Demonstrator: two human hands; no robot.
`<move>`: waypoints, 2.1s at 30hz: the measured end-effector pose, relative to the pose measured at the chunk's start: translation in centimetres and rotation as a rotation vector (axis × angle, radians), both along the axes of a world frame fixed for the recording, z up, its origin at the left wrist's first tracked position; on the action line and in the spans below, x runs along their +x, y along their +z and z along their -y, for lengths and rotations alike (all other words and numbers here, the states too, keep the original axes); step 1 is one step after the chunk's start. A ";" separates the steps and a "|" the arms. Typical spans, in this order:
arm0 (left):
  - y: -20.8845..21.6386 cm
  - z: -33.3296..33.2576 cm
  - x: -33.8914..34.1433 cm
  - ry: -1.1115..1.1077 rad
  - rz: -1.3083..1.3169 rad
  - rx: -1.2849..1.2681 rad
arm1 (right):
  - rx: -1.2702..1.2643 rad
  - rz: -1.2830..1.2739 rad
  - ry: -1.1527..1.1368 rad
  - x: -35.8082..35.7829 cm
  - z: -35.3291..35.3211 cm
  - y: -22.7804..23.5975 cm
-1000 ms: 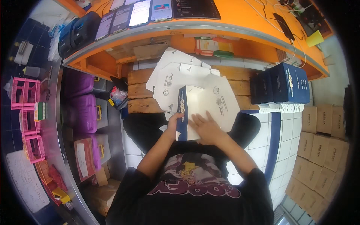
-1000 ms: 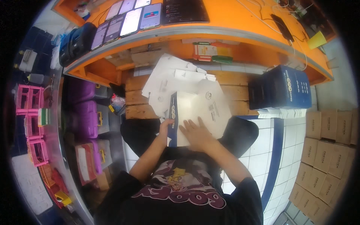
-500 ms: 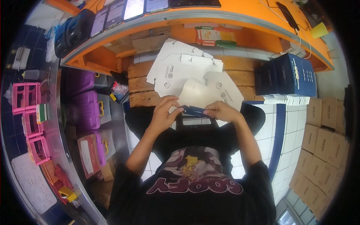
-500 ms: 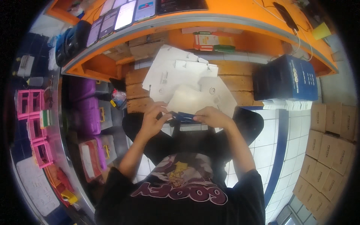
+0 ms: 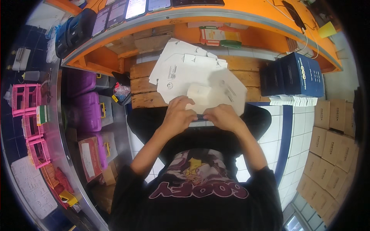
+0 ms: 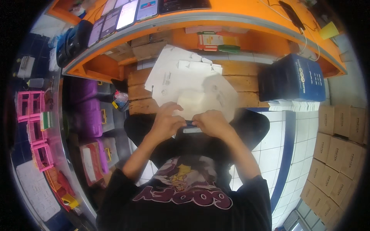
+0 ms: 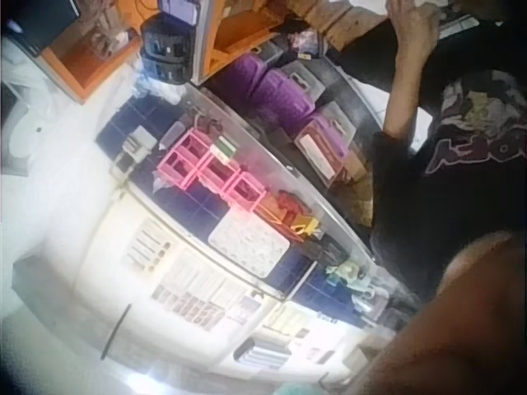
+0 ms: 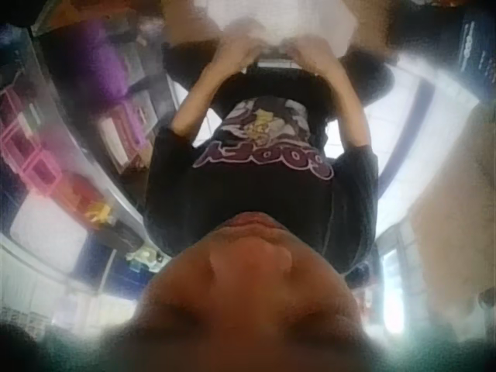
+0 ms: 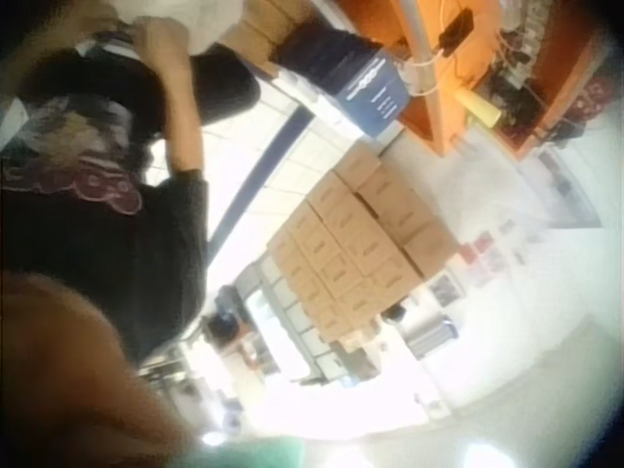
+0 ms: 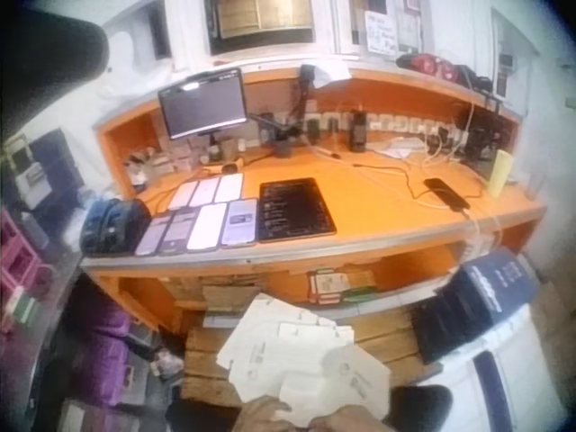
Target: The person folds and assembles multiple cardboard food boxes by hand at a wooden workstation, then stacks them in a pile.
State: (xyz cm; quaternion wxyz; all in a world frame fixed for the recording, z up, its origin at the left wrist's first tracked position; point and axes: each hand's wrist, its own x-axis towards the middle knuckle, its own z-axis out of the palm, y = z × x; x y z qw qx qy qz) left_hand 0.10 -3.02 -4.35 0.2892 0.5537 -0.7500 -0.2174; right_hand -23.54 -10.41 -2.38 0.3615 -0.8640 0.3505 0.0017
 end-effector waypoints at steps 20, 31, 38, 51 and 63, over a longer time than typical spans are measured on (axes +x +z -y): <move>0.7 -0.6 -2.4 0.192 -0.096 -0.077 | -0.686 -0.013 -0.300 -2.8 -2.0 2.8; 1.6 -0.5 -5.4 0.033 -0.031 -0.101 | -0.777 -0.167 -0.091 -2.1 -4.3 3.2; -0.5 -0.7 -9.6 0.116 0.075 -0.274 | -0.576 -0.196 -0.098 -5.1 -2.1 -2.1; -4.0 -4.9 -6.0 0.251 -0.063 0.070 | -0.448 -0.825 -0.393 -18.5 8.6 -20.3; -6.1 -5.7 -1.9 0.352 -0.265 0.362 | -0.362 -0.269 -0.073 2.3 0.7 -18.0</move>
